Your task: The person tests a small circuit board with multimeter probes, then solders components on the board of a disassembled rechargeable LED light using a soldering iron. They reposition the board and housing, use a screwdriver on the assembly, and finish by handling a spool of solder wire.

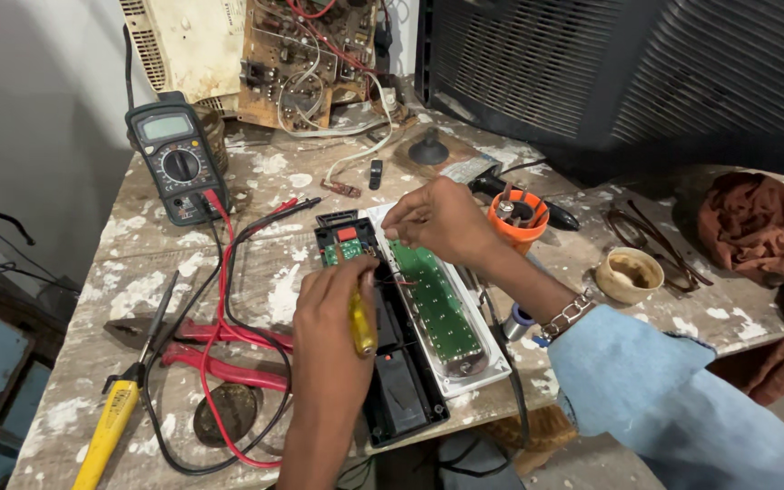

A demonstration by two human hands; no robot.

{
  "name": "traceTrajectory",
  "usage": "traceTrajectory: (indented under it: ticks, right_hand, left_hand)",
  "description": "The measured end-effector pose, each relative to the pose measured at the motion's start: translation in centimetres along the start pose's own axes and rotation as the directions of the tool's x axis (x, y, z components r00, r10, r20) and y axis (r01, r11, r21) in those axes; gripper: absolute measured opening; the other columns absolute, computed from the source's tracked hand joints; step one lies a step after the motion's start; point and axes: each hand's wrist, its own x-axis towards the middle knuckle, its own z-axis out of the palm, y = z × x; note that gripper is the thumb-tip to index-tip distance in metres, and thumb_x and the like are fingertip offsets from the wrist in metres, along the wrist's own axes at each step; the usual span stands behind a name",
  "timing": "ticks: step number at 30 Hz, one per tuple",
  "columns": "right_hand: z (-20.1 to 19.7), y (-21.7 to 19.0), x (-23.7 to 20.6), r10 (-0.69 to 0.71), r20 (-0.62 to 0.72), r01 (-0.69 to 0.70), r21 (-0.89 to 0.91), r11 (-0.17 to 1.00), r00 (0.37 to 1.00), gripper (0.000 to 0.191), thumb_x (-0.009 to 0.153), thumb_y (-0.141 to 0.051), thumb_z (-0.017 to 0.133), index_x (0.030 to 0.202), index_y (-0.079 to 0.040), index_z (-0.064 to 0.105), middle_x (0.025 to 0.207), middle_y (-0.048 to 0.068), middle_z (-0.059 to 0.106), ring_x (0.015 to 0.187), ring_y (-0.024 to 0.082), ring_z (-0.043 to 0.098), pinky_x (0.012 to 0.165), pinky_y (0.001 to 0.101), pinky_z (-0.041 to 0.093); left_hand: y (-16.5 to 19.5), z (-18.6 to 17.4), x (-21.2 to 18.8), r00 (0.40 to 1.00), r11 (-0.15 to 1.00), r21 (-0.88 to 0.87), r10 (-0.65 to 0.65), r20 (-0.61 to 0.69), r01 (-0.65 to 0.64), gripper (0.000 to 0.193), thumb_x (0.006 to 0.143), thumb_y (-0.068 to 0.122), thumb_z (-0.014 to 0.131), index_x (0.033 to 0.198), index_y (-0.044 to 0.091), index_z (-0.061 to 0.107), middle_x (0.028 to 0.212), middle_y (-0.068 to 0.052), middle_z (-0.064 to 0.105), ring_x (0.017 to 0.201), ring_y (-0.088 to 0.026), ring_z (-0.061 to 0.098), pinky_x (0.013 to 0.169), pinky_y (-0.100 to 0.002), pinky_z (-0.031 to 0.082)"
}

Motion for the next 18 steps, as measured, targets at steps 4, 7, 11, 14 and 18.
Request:
traceTrajectory:
  ticks: [4,7,11,14,18]
  right_hand:
    - [-0.2,-0.3,0.0,-0.039,-0.014,0.039,-0.044,0.998,0.999,0.012,0.084,-0.007,0.079,0.095,-0.003,0.081,0.076,0.006,0.079,0.067,0.008,0.072,0.063,0.0259,0.059]
    - [-0.3,-0.3,0.0,-0.104,-0.026,0.100,-0.135,0.986,0.994,0.015,0.081,-0.009,0.081,0.096,-0.005,0.082,0.081,0.005,0.080,0.074,0.008,0.076,0.071,0.0247,0.061]
    - [-0.4,0.2,0.1,-0.084,-0.022,0.080,-0.165,0.983,0.996,0.015,0.081,-0.011,0.081,0.095,-0.006,0.082,0.083,0.005,0.081,0.076,0.009,0.077,0.074,0.0255,0.061]
    - [-0.3,0.7,0.3,-0.097,-0.015,0.095,-0.108,0.990,0.995,0.015,0.080,-0.007,0.079,0.094,-0.005,0.081,0.085,0.005,0.081,0.080,0.009,0.078,0.076,0.0247,0.062]
    - [0.1,1.2,0.7,-0.079,-0.018,0.078,-0.064,0.995,0.997,0.015,0.078,-0.005,0.079,0.093,-0.003,0.080,0.085,0.005,0.081,0.079,0.009,0.078,0.076,0.0243,0.062]
  left_hand:
    - [-0.6,0.7,1.0,0.998,0.998,0.003,0.058,-0.001,-0.058,0.014,0.091,0.001,0.067,0.105,-0.002,0.070,0.096,-0.021,0.070,0.094,-0.040,0.065,0.085,-0.048,0.050]
    - [-1.4,1.1,1.5,0.998,0.998,-0.014,0.065,-0.015,-0.065,0.015,0.088,0.002,0.070,0.103,-0.002,0.070,0.094,-0.022,0.069,0.093,-0.041,0.064,0.083,-0.048,0.049]
    - [-2.5,1.8,1.8,0.998,0.998,-0.042,0.055,-0.029,-0.057,0.015,0.086,0.000,0.071,0.100,0.000,0.070,0.095,-0.021,0.070,0.091,-0.039,0.066,0.083,-0.047,0.051]
    - [-3.0,2.7,1.6,1.000,0.997,-0.071,-0.012,-0.028,0.010,0.017,0.084,-0.001,0.072,0.101,0.000,0.071,0.094,-0.020,0.070,0.089,-0.037,0.068,0.080,-0.045,0.052]
    - [-3.5,3.0,1.3,0.998,0.997,-0.070,-0.045,-0.044,0.042,0.018,0.082,-0.002,0.073,0.100,0.000,0.070,0.094,-0.020,0.069,0.089,-0.038,0.068,0.079,-0.046,0.052]
